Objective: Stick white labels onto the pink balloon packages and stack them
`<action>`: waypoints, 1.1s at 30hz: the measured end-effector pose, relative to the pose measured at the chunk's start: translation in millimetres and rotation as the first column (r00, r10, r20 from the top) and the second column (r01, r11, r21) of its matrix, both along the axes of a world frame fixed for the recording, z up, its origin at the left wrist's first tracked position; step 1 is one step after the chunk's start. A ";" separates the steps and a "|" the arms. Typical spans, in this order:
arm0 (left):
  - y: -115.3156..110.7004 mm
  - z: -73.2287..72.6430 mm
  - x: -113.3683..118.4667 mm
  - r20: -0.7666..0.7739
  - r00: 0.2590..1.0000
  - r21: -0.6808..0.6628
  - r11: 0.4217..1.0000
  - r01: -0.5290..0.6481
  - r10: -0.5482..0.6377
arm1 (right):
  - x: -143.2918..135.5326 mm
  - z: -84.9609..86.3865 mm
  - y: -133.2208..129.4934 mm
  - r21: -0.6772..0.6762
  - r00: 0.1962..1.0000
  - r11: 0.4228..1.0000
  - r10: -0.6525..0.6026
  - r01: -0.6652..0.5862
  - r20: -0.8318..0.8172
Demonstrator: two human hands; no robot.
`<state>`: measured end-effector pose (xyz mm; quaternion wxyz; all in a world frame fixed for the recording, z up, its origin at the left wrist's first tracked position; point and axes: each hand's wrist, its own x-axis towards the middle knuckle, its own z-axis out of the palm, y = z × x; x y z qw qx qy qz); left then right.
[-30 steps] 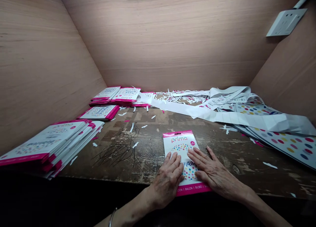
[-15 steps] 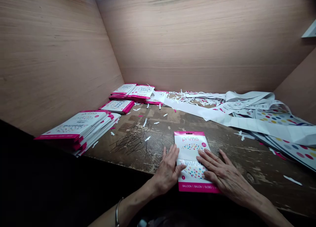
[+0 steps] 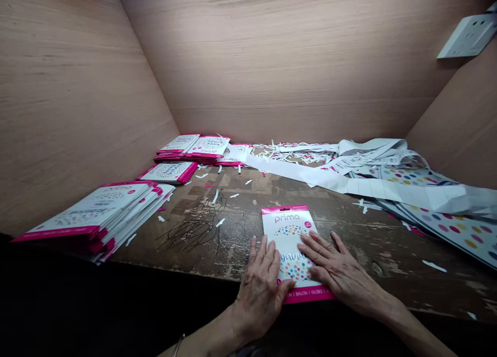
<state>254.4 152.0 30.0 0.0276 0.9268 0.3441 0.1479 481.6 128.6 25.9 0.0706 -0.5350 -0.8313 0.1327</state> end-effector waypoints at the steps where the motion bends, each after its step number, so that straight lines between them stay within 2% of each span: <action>1: 2.5 3.7 1.3 -0.031 0.999 -0.025 0.999 0.043 -0.044 | 0.2 0.7 0.1 -0.002 1.000 1.000 -0.001 0.001 -0.008; 4: 11.2 8.5 4.4 -0.083 0.978 -0.109 0.977 0.183 -0.192 | 1.2 2.8 0.2 -0.023 0.999 1.000 0.000 -0.001 -0.036; 6: 15.2 5.9 4.9 -0.091 0.970 -0.133 0.969 0.211 -0.223 | 2.1 4.3 0.4 -0.045 0.998 0.999 0.001 -0.004 -0.060; 12: 15.5 -4.2 3.2 -0.094 0.971 -0.105 0.972 0.211 -0.221 | 2.9 10.0 2.8 -0.086 0.995 0.996 -0.023 0.015 -0.095; 24: 12.4 2.4 5.4 -0.190 0.961 -0.054 0.979 0.196 -0.203 | 5.4 9.6 9.8 -0.087 0.993 0.996 -0.008 -0.002 -0.117; 26: 12.5 3.6 5.5 -0.196 0.962 -0.028 0.981 0.189 -0.191 | 13.1 11.5 10.0 -0.072 0.984 0.996 -0.072 0.061 -0.163; 29: 14.3 3.9 5.2 -0.205 0.961 0.026 0.981 0.195 -0.185 | 28.8 20.7 -5.7 -0.007 0.934 0.966 -0.252 0.258 -0.254; 31: 16.5 1.2 4.8 -0.206 0.961 0.081 0.975 0.205 -0.185 | 39.4 28.4 -32.0 0.025 0.870 0.918 -0.367 0.397 -0.329; 33: 19.8 -4.7 4.6 -0.186 0.965 0.164 0.963 0.215 -0.184 | 48.7 31.5 -67.8 -0.007 0.773 0.850 -0.484 0.527 -0.410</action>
